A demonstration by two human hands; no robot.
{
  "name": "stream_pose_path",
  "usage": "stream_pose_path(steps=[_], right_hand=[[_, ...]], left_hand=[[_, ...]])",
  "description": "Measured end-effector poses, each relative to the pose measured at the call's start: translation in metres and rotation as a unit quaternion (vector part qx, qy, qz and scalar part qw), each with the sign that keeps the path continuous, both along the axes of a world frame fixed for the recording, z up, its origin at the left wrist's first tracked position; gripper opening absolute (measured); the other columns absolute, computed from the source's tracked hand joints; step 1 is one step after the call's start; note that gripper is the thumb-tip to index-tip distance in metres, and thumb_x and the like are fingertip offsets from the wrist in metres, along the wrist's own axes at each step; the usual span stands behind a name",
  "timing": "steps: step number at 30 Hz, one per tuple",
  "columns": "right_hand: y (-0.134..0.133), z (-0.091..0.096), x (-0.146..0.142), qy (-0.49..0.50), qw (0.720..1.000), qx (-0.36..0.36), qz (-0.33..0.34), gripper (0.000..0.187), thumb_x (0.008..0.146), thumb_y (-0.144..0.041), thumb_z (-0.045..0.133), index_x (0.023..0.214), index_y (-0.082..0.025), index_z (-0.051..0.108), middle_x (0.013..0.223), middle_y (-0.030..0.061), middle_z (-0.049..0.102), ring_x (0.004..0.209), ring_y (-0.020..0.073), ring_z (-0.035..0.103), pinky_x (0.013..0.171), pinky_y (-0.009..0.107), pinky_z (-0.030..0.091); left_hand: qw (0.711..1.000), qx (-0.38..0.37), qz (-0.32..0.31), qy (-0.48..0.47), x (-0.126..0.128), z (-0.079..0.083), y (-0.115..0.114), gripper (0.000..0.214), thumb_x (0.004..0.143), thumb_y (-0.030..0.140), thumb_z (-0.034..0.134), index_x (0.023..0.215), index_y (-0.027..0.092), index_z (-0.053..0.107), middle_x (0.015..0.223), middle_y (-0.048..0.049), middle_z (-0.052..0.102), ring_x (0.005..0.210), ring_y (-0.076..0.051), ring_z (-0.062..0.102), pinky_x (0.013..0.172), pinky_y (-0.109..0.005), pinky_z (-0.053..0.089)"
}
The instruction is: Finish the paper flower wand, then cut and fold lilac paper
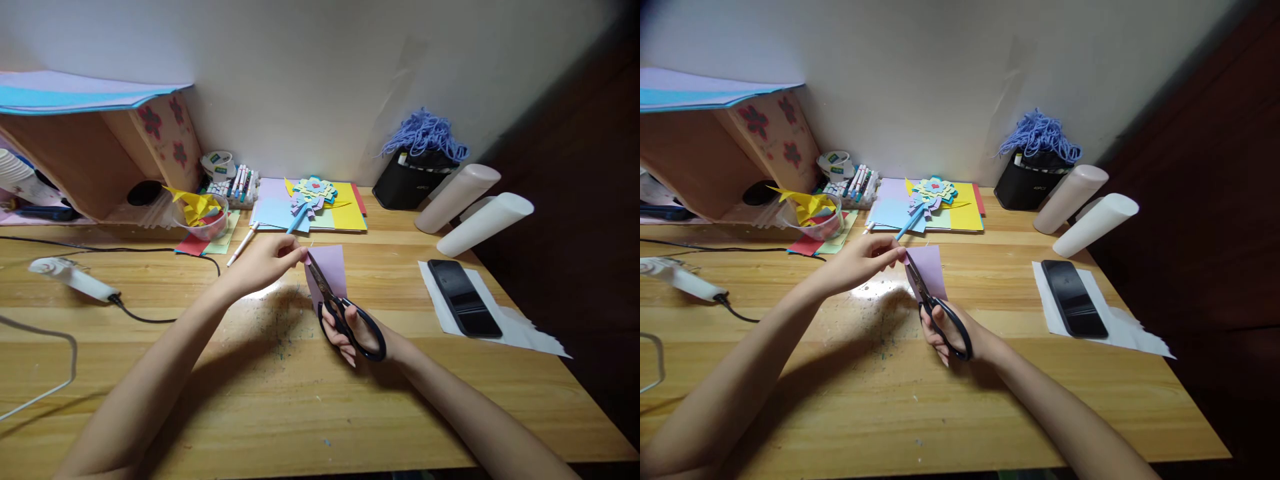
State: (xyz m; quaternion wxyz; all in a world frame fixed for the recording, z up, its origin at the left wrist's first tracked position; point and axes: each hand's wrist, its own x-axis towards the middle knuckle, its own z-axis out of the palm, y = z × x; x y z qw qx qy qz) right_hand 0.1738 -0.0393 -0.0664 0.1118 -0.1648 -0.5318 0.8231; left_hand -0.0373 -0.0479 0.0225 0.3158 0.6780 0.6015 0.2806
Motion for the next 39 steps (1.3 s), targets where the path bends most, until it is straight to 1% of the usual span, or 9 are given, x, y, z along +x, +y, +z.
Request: stream_pose_path(steps=[4,8,10,13,16,20,25,31,39], right_hand=[[-0.002,0.007,0.001,-0.009,1.0,0.018,0.003,0.06,0.06,-0.077,0.042,0.076,-0.019,0.038,0.051,-0.0098,0.037,0.033,0.0029,0.033,0.03,0.017,0.04],[-0.002,0.002,0.001,-0.002,0.999,0.024,-0.026,0.061,0.06,-0.078,0.04,0.077,-0.019,0.038,0.052,-0.0097,0.036,0.033,0.0031,0.033,0.031,0.018,0.041],[-0.001,-0.003,0.001,0.01,0.999,0.025,-0.034,0.062,0.06,-0.079,0.038,0.077,-0.02,0.038,0.051,-0.0097,0.037,0.032,0.0035,0.034,0.03,0.018,0.04],[0.001,-0.006,0.0,0.028,0.999,0.018,-0.034,0.063,0.059,-0.08,0.038,0.077,-0.02,0.038,0.051,-0.0095,0.038,0.031,0.0036,0.035,0.03,0.018,0.041],[0.002,-0.003,-0.001,0.046,0.998,-0.003,-0.03,0.063,0.057,-0.08,0.038,0.075,-0.02,0.038,0.051,-0.0094,0.039,0.032,0.0035,0.035,0.032,0.019,0.042],[0.002,-0.002,-0.002,0.057,0.998,-0.027,-0.026,0.065,0.055,-0.081,0.04,0.074,-0.02,0.038,0.05,-0.0089,0.04,0.033,0.0038,0.036,0.034,0.02,0.043],[0.002,-0.004,-0.003,0.061,0.997,-0.025,-0.031,0.064,0.055,-0.081,0.041,0.074,-0.02,0.038,0.05,-0.009,0.04,0.033,0.004,0.037,0.033,0.02,0.044],[0.001,-0.003,-0.003,0.072,0.997,-0.014,-0.037,0.062,0.058,-0.079,0.041,0.075,-0.02,0.039,0.05,-0.0093,0.04,0.031,0.0036,0.036,0.031,0.019,0.043],[0.001,-0.005,-0.003,0.057,0.997,0.004,-0.05,0.061,0.059,-0.078,0.043,0.076,-0.02,0.039,0.049,-0.0098,0.039,0.03,0.0032,0.035,0.031,0.018,0.042]], left_hand=[[0.999,0.033,0.024,0.01,0.003,0.003,-0.002,0.03,0.082,0.039,0.046,0.07,0.015,0.058,0.064,0.0004,0.053,0.058,-0.01,0.042,0.052,-0.021,0.03],[0.999,0.035,0.037,0.005,0.006,0.004,-0.004,0.031,0.081,0.041,0.046,0.07,0.015,0.057,0.06,0.0019,0.048,0.054,-0.009,0.038,0.049,-0.021,0.026],[0.999,0.023,0.027,-0.017,0.007,0.003,-0.003,0.032,0.081,0.042,0.046,0.07,0.015,0.056,0.058,0.0027,0.045,0.052,-0.009,0.036,0.047,-0.02,0.025],[0.998,-0.005,-0.006,-0.065,0.009,0.001,-0.002,0.032,0.081,0.043,0.047,0.067,0.014,0.053,0.057,0.0033,0.044,0.05,-0.007,0.035,0.047,-0.019,0.025],[0.994,-0.028,-0.026,-0.1,0.011,-0.001,-0.001,0.031,0.08,0.044,0.049,0.07,0.014,0.054,0.061,0.0027,0.047,0.051,-0.007,0.036,0.046,-0.019,0.026],[0.991,-0.05,-0.038,-0.121,0.012,-0.001,0.0,0.032,0.079,0.046,0.05,0.075,0.015,0.058,0.064,0.0015,0.05,0.054,-0.008,0.04,0.047,-0.018,0.028],[0.987,-0.077,-0.045,-0.136,0.014,0.0,-0.001,0.031,0.078,0.045,0.05,0.077,0.015,0.06,0.065,0.0011,0.052,0.057,-0.008,0.043,0.047,-0.018,0.03],[0.983,-0.085,-0.045,-0.156,0.016,-0.002,-0.001,0.031,0.078,0.044,0.051,0.077,0.015,0.061,0.066,0.0008,0.053,0.059,-0.009,0.046,0.05,-0.019,0.033],[0.983,-0.092,-0.034,-0.154,0.016,-0.002,-0.001,0.032,0.077,0.046,0.051,0.077,0.016,0.062,0.063,0.0017,0.052,0.055,-0.008,0.043,0.047,-0.019,0.031]])
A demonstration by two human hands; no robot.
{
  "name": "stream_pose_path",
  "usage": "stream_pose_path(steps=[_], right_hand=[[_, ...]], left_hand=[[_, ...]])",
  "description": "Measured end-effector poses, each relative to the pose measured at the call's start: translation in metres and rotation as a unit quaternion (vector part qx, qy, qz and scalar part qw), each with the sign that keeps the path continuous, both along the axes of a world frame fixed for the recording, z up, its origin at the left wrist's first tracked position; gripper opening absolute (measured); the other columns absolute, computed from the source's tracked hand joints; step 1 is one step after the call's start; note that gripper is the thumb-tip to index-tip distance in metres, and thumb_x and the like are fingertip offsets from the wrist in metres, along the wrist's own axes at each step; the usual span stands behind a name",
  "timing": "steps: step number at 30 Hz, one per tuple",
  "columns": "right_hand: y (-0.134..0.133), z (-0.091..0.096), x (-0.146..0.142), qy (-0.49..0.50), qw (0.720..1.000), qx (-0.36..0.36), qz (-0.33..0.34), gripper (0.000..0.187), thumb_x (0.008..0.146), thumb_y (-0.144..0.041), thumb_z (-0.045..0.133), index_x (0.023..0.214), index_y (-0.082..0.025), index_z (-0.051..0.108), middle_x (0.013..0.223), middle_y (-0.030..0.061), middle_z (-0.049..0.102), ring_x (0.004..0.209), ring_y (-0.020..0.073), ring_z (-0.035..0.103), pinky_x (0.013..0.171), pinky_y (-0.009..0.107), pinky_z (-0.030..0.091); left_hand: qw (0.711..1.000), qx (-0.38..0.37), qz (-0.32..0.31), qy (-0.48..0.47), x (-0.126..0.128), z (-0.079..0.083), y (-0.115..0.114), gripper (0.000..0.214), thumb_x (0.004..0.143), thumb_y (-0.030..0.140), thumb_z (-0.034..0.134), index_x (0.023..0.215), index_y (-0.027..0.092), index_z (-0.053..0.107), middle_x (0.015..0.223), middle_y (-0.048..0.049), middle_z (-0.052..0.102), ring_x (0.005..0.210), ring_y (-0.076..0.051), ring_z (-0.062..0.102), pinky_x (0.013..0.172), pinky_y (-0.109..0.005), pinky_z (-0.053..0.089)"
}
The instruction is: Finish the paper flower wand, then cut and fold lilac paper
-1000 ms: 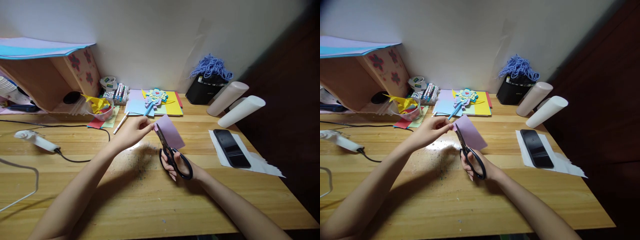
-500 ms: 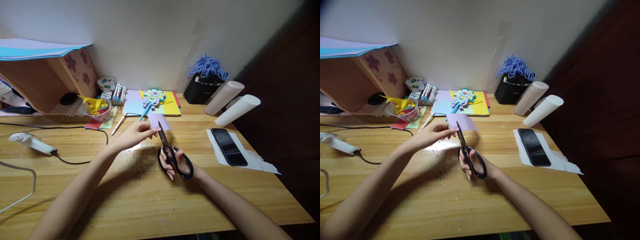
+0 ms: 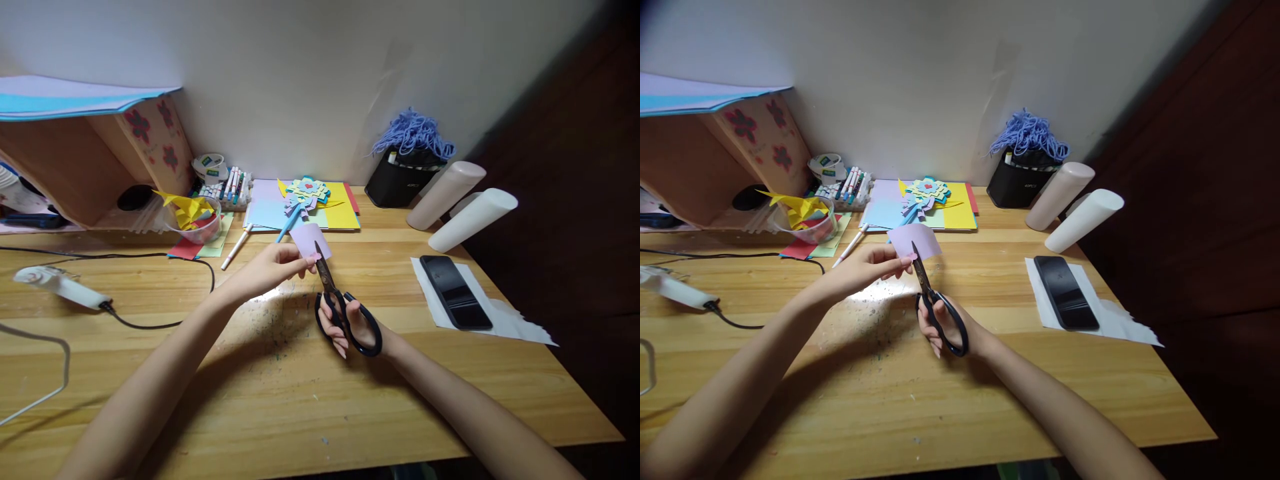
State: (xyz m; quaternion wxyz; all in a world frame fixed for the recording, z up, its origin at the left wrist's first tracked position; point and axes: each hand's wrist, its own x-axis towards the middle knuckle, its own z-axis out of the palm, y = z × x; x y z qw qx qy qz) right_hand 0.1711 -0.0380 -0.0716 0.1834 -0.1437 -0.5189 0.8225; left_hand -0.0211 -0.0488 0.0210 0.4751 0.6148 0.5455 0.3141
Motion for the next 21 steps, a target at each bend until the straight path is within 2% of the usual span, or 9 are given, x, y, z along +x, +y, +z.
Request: stream_pose_path(steps=[8,15,21], right_hand=[[0.001,0.0038,0.0008,-0.022,0.999,0.021,-0.011,0.059,0.061,-0.077,0.042,0.076,-0.02,0.037,0.049,-0.0104,0.037,0.029,0.0031,0.033,0.029,0.018,0.04],[-0.0001,0.0033,0.0033,-0.031,0.999,0.03,-0.018,0.058,0.063,-0.075,0.044,0.078,-0.02,0.039,0.052,-0.0098,0.038,0.031,0.0029,0.032,0.03,0.018,0.039],[-0.0023,0.0103,0.0023,-0.056,0.998,0.03,-0.009,0.06,0.06,-0.076,0.046,0.077,-0.02,0.038,0.052,-0.0098,0.037,0.032,0.0022,0.031,0.03,0.017,0.039]], left_hand=[[1.0,0.021,-0.003,0.019,-0.0022,-0.0004,0.0016,0.032,0.081,0.044,0.047,0.075,0.015,0.06,0.064,0.0023,0.05,0.054,-0.007,0.039,0.047,-0.019,0.027],[0.998,0.051,0.019,0.018,-0.0039,-0.0029,0.0024,0.031,0.085,0.039,0.042,0.071,0.015,0.057,0.06,0.0033,0.046,0.053,-0.007,0.035,0.049,-0.02,0.026],[0.996,0.076,0.043,0.035,-0.0048,0.0003,0.0018,0.033,0.086,0.038,0.041,0.066,0.015,0.054,0.058,0.0042,0.043,0.051,-0.007,0.033,0.05,-0.021,0.026]])
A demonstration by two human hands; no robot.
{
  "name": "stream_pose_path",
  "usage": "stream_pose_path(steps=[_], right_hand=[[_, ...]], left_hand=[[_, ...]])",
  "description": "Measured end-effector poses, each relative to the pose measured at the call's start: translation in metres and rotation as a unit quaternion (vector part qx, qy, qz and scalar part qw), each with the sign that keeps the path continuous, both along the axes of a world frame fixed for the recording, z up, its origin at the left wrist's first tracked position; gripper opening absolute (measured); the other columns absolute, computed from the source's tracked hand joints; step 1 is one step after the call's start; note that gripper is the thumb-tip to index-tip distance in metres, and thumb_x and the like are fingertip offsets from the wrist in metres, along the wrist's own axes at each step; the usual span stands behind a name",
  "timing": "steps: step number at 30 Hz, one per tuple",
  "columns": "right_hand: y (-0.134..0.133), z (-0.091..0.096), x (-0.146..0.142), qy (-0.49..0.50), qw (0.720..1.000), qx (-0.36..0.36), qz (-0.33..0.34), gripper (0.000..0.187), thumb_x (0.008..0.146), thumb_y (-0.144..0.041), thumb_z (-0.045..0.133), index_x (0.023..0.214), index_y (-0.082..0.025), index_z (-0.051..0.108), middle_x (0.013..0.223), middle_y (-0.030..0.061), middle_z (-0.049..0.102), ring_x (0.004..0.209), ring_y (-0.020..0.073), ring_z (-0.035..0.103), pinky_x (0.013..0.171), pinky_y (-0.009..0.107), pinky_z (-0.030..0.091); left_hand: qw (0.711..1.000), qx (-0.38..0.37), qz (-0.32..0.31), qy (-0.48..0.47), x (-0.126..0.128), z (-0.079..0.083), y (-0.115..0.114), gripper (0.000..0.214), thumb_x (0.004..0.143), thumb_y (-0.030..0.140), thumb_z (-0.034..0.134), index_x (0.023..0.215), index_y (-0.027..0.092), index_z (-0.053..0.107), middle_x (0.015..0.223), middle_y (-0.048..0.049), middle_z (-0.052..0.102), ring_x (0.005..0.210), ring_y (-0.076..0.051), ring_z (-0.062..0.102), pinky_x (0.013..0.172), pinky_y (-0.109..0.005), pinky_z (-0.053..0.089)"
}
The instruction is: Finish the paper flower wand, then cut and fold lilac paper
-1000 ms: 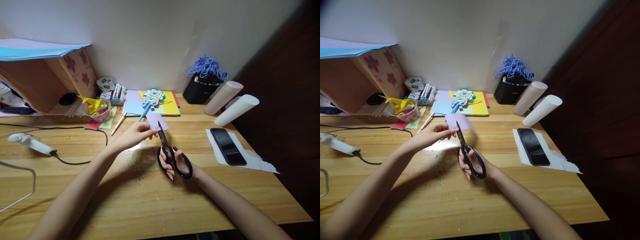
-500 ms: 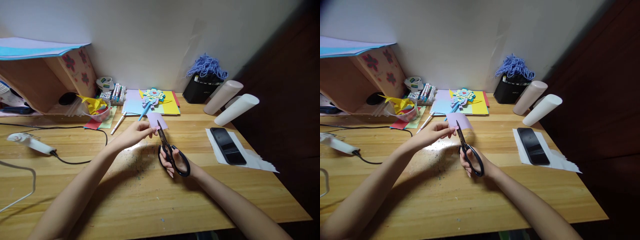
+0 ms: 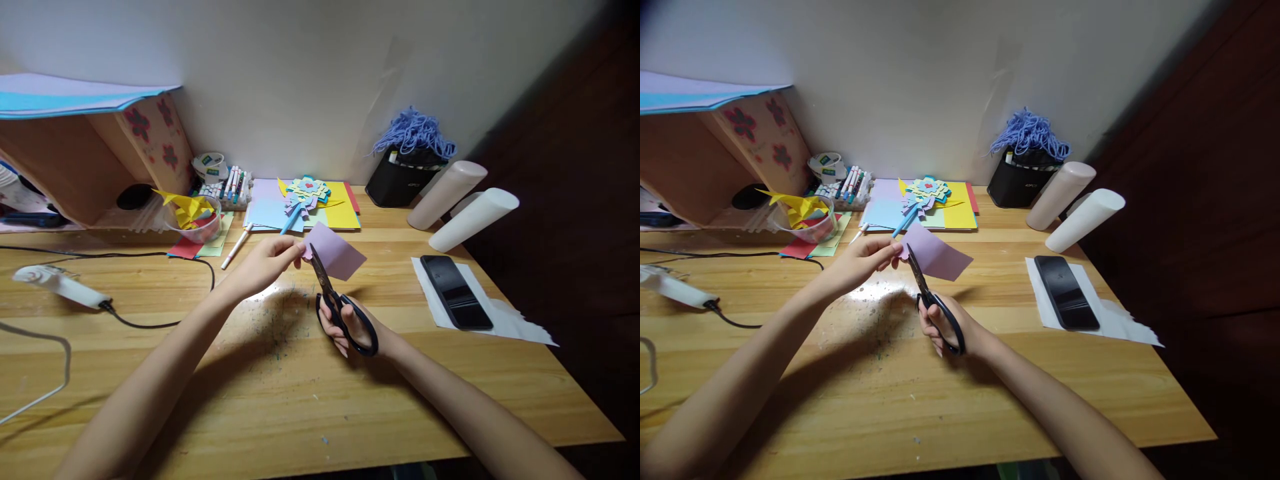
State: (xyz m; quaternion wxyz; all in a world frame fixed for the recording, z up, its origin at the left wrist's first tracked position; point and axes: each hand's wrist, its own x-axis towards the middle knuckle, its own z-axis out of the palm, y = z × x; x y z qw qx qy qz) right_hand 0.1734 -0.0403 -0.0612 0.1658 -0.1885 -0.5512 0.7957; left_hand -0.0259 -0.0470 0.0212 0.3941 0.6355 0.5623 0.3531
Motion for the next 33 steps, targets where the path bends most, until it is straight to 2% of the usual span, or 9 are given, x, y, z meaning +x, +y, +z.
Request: stream_pose_path(steps=[7,13,25,29,33], right_hand=[[-0.0012,0.0019,0.0016,-0.015,1.0,0.022,0.005,0.061,0.058,-0.077,0.045,0.076,-0.02,0.037,0.052,-0.0099,0.036,0.033,0.0021,0.029,0.031,0.017,0.039],[-0.0014,-0.0012,-0.0008,0.02,1.0,0.014,0.009,0.065,0.056,-0.081,0.037,0.078,-0.02,0.039,0.054,-0.0087,0.037,0.037,0.0045,0.037,0.036,0.02,0.044],[-0.0015,-0.0011,0.0004,0.02,1.0,0.003,0.002,0.061,0.059,-0.078,0.043,0.078,-0.02,0.037,0.053,-0.0093,0.037,0.035,0.0035,0.033,0.034,0.019,0.041],[-0.0005,0.0045,0.0007,0.011,1.0,0.004,0.015,0.062,0.056,-0.078,0.044,0.077,-0.02,0.037,0.053,-0.0098,0.037,0.035,0.0032,0.033,0.034,0.019,0.041],[-0.0018,0.0021,0.0017,0.016,1.0,-0.004,0.022,0.061,0.059,-0.077,0.044,0.078,-0.02,0.037,0.053,-0.0098,0.037,0.034,0.0028,0.034,0.033,0.017,0.041]], left_hand=[[1.0,0.021,0.015,0.018,0.0002,0.0028,-0.0004,0.031,0.085,0.037,0.043,0.065,0.015,0.053,0.06,0.0041,0.045,0.053,-0.007,0.035,0.051,-0.02,0.026],[0.998,0.043,0.006,0.036,0.0017,0.0006,-0.0027,0.031,0.085,0.038,0.042,0.067,0.015,0.053,0.06,0.0033,0.045,0.055,-0.008,0.037,0.05,-0.021,0.026],[0.998,0.041,-0.008,0.043,0.0036,0.0038,-0.0028,0.034,0.084,0.04,0.041,0.063,0.015,0.051,0.058,0.0027,0.046,0.052,-0.008,0.037,0.048,-0.021,0.026],[0.998,0.05,0.013,0.037,0.0011,0.0001,-0.001,0.033,0.083,0.041,0.045,0.063,0.015,0.052,0.059,0.0027,0.047,0.054,-0.008,0.039,0.049,-0.02,0.028],[0.996,0.076,0.036,0.022,-0.0005,-0.0033,0.0003,0.031,0.082,0.041,0.047,0.067,0.015,0.056,0.065,0.0001,0.055,0.061,-0.01,0.045,0.055,-0.021,0.034]])
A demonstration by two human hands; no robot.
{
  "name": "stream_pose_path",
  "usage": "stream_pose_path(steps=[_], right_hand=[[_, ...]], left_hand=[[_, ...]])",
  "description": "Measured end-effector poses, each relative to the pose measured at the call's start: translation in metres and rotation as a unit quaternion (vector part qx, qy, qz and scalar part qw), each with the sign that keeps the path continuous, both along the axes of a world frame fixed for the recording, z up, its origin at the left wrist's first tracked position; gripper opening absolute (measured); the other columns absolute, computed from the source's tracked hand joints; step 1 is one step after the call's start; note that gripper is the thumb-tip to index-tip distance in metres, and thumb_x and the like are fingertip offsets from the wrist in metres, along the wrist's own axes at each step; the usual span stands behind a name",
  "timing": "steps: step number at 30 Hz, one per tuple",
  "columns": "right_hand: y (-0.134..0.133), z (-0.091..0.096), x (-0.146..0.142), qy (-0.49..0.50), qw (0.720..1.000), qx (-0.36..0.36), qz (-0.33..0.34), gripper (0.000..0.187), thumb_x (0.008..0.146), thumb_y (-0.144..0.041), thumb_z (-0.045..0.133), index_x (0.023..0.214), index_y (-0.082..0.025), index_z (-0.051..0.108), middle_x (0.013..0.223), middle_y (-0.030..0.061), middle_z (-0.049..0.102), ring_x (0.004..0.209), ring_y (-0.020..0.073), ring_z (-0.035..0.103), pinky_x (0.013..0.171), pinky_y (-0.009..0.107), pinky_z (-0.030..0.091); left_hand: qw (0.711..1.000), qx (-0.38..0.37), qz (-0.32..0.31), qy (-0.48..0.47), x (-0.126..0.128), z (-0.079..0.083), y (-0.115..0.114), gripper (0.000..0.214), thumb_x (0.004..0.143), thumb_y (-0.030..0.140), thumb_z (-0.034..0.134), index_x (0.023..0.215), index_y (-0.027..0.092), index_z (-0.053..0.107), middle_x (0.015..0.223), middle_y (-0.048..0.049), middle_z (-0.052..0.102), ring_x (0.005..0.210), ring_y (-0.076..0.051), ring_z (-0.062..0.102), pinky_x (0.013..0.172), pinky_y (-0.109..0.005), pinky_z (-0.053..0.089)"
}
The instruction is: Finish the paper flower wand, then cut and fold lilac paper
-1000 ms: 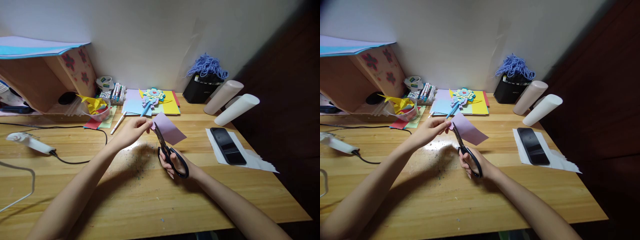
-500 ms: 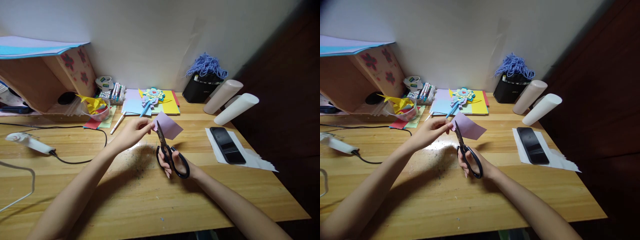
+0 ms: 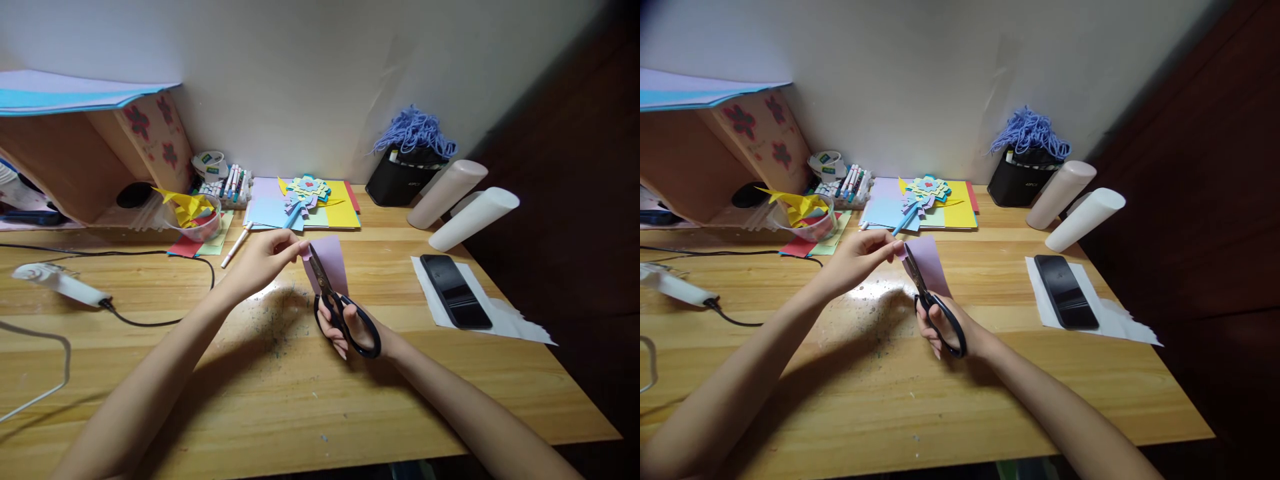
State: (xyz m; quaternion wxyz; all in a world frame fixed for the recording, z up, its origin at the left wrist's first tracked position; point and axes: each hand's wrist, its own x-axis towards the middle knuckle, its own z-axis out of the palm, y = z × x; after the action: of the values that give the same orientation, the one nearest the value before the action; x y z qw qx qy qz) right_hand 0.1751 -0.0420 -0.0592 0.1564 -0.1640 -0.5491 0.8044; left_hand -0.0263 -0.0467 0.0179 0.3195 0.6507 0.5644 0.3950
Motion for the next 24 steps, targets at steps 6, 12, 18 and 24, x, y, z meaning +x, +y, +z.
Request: stream_pose_path(steps=[6,12,18,24], right_hand=[[-0.0021,-0.006,0.0002,0.014,1.0,-0.022,0.016,0.06,0.06,-0.077,0.044,0.078,-0.02,0.038,0.053,-0.0099,0.037,0.033,0.0027,0.033,0.032,0.017,0.041],[-0.0005,-0.0077,-0.0001,0.037,0.996,-0.062,0.046,0.058,0.061,-0.075,0.045,0.077,-0.02,0.039,0.052,-0.0099,0.039,0.032,0.0025,0.032,0.032,0.017,0.042],[-0.0001,-0.0078,-0.0002,0.036,0.994,-0.085,0.06,0.059,0.058,-0.075,0.048,0.075,-0.02,0.038,0.05,-0.0103,0.04,0.031,0.0025,0.033,0.03,0.017,0.042],[0.0007,-0.0011,-0.0036,0.023,0.992,-0.116,0.048,0.062,0.052,-0.079,0.049,0.071,-0.021,0.037,0.047,-0.0102,0.039,0.029,0.0027,0.031,0.029,0.018,0.042]], left_hand=[[1.0,0.024,0.016,-0.01,0.0012,0.0006,-0.0007,0.031,0.08,0.042,0.05,0.067,0.015,0.057,0.069,-0.0019,0.06,0.064,-0.011,0.049,0.061,-0.023,0.037],[0.999,0.032,0.03,-0.015,0.0035,0.0018,-0.0018,0.032,0.08,0.042,0.051,0.065,0.015,0.057,0.066,0.0,0.06,0.061,-0.01,0.049,0.059,-0.022,0.036],[0.998,0.034,0.039,-0.018,0.0031,-0.0024,-0.0004,0.033,0.079,0.043,0.051,0.064,0.015,0.056,0.065,0.0005,0.059,0.061,-0.01,0.049,0.059,-0.021,0.036],[0.997,-0.026,0.054,-0.04,0.0035,0.0013,-0.0031,0.04,0.08,0.049,0.046,0.062,0.015,0.053,0.06,0.0007,0.054,0.055,-0.009,0.045,0.05,-0.02,0.032]])
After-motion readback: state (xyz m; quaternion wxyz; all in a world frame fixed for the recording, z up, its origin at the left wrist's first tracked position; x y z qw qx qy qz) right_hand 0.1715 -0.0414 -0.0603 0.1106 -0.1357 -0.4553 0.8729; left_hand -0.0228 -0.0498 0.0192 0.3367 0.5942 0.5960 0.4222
